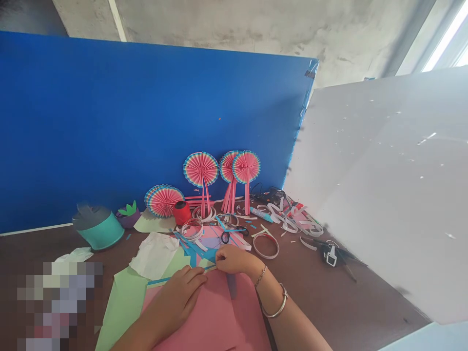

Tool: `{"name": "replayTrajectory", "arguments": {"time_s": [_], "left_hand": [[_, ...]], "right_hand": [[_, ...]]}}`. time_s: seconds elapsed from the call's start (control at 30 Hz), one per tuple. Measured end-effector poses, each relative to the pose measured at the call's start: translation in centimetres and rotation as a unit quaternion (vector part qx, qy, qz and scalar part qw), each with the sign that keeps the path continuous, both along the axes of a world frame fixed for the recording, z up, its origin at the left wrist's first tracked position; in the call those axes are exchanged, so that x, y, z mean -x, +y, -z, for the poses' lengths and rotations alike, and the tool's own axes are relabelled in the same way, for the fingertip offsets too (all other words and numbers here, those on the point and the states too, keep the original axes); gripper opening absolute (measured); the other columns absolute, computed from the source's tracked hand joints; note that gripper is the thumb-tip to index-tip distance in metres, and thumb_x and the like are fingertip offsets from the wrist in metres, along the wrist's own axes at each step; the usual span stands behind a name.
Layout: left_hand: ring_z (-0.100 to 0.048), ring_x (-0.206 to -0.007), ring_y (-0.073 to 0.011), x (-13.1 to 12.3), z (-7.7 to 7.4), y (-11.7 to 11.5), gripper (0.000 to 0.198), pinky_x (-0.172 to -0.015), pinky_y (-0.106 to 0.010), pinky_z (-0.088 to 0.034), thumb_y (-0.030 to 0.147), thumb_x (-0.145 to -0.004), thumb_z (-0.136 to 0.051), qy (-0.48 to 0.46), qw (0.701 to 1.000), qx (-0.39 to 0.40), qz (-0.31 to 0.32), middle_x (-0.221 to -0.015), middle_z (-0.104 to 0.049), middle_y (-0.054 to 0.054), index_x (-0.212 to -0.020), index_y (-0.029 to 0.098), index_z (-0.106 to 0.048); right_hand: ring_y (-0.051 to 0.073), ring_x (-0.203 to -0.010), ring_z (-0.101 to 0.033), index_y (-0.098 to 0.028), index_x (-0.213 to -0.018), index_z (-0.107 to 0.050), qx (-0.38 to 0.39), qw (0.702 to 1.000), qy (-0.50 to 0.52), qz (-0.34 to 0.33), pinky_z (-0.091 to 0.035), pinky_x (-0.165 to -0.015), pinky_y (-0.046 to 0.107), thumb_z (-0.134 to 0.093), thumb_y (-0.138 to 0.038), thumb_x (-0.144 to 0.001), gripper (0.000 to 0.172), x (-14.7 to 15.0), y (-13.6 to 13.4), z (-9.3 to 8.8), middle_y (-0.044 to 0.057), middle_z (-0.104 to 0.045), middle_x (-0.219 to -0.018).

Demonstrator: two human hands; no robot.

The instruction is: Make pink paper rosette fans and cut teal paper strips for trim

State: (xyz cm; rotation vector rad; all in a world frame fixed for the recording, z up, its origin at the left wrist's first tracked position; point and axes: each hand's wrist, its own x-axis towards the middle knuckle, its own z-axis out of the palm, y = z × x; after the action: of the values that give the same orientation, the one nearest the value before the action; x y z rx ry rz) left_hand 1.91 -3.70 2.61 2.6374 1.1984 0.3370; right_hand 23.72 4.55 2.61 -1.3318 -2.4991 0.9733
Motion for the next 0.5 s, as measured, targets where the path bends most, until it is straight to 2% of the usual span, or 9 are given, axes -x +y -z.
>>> {"name": "replayTrajectory", "arguments": {"time_s": [0.3,0.5], "left_hand": [[-0.051,-0.108,-0.0233,0.1,0.1,0.0,0.035,-0.096,-0.041,-0.044,0.016,-0.094,-0.036,-0.002,1.0,0.008,-0.002,-0.126,-0.059,-0.007,-0.122,0.022,-0.057],[-0.051,-0.108,-0.0229,0.0,0.2,0.0,0.036,-0.096,-0.041,-0.043,0.015,-0.094,-0.036,-0.005,1.0,0.016,-0.003,-0.125,-0.059,-0.007,-0.122,0.023,-0.057]], "right_hand": [[0.013,-0.073,-0.05,-0.016,-0.067,-0.062,0.023,1.0,0.001,0.0,-0.037,-0.066,0.022,-0.049,-0.01,-0.069,0.015,-0.2,-0.2,-1.0,0.0,-0.059,-0.075],[0.014,-0.075,-0.051,-0.016,-0.064,-0.062,0.018,1.0,-0.004,-0.004,-0.038,-0.068,0.023,-0.049,-0.009,-0.069,0.015,0.0,-0.1,-1.0,0.001,-0.06,-0.074]]}}
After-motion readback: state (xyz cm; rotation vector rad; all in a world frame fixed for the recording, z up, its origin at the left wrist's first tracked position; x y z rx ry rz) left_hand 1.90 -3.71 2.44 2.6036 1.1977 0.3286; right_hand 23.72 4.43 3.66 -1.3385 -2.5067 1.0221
